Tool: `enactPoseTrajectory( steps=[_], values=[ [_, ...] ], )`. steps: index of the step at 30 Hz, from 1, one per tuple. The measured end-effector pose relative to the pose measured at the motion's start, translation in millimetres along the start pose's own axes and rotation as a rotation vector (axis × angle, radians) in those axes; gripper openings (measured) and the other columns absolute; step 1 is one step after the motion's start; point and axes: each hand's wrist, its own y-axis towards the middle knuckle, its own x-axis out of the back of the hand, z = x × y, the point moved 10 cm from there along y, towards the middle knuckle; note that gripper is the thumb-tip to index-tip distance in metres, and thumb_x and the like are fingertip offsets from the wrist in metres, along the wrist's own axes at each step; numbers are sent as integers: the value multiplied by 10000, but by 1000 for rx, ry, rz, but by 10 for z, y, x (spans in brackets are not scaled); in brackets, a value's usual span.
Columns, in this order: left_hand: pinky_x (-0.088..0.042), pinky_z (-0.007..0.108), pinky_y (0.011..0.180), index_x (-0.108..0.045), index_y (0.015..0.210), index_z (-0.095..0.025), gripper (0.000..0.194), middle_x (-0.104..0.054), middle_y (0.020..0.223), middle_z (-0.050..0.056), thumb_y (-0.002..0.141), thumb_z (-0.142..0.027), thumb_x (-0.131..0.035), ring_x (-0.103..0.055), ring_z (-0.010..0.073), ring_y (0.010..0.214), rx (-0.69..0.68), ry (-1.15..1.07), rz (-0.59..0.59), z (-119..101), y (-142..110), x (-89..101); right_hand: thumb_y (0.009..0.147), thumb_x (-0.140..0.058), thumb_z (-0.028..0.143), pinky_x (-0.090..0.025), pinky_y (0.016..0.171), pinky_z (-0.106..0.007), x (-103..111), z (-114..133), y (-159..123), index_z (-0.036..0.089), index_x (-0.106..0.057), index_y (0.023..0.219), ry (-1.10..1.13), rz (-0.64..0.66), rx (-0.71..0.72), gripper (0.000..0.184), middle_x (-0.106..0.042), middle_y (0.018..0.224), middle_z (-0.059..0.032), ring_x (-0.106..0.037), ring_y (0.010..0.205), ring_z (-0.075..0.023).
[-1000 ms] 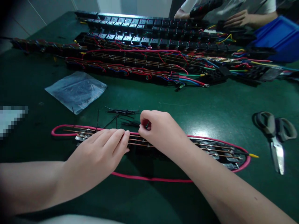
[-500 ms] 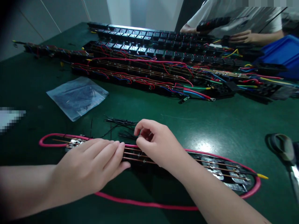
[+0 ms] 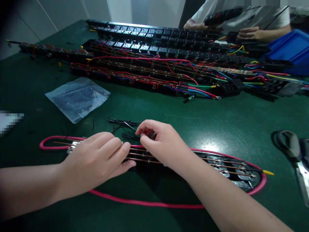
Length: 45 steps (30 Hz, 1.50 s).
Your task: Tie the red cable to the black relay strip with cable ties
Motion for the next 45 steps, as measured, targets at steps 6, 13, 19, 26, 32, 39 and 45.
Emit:
enactPoseTrajectory(
  steps=[6, 13, 19, 26, 32, 39, 45],
  values=[
    [-448, 333, 598, -613, 938, -116, 226, -561, 747, 34, 960, -315, -509, -550, 193, 673, -33, -10, 24, -59, -37, -10, 815, -528, 155, -445, 589, -255, -5, 18, -10, 202, -674, 848, -33, 10, 14, 156, -674, 763, 10, -592, 663, -135],
    [-485, 337, 606, -612, 965, -106, 219, -595, 789, 53, 961, -299, -508, -588, 207, 707, -34, -25, 29, -53, -45, -26, 789, -537, 127, -444, 604, -245, -4, 43, -7, 193, -676, 821, -31, 10, 27, 157, -674, 750, 14, -598, 670, -129],
    [-490, 336, 614, -586, 945, -125, 199, -591, 784, 48, 963, -298, -489, -589, 205, 714, -39, -48, 35, -26, -22, -63, 796, -535, 131, -440, 610, -249, -16, 42, -7, 193, -679, 817, -48, 13, 27, 158, -679, 755, 9, -601, 676, -134],
    [-476, 350, 622, -542, 844, -166, 194, -575, 753, 35, 956, -310, -476, -559, 209, 698, -41, -126, 41, 27, 15, -124, 782, -537, 133, -443, 601, -247, -18, 27, 3, 200, -675, 811, -35, 20, 20, 156, -679, 745, 14, -600, 664, -132],
    [-470, 350, 648, -532, 847, -165, 184, -553, 781, 33, 950, -312, -490, -513, 202, 720, 1, -238, 49, 88, 18, -155, 774, -542, 133, -450, 603, -252, -21, 14, 6, 198, -685, 795, -18, 22, 4, 159, -685, 737, 9, -605, 664, -138],
    [-431, 315, 651, -518, 853, -165, 216, -507, 780, 24, 944, -361, -509, -473, 182, 740, 71, -274, 51, 168, 19, -160, 773, -563, 154, -460, 593, -249, -9, 30, 8, 197, -700, 796, 7, 22, -7, 145, -696, 745, 5, -612, 657, -139],
    [-422, 308, 645, -530, 852, -166, 226, -503, 777, 24, 920, -381, -541, -468, 181, 745, 114, -285, 57, 214, 13, -170, 743, -551, 103, -484, 601, -246, -11, 79, -5, 198, -725, 782, 26, 26, 9, 202, -733, 771, 0, -644, 661, -141]
  ],
)
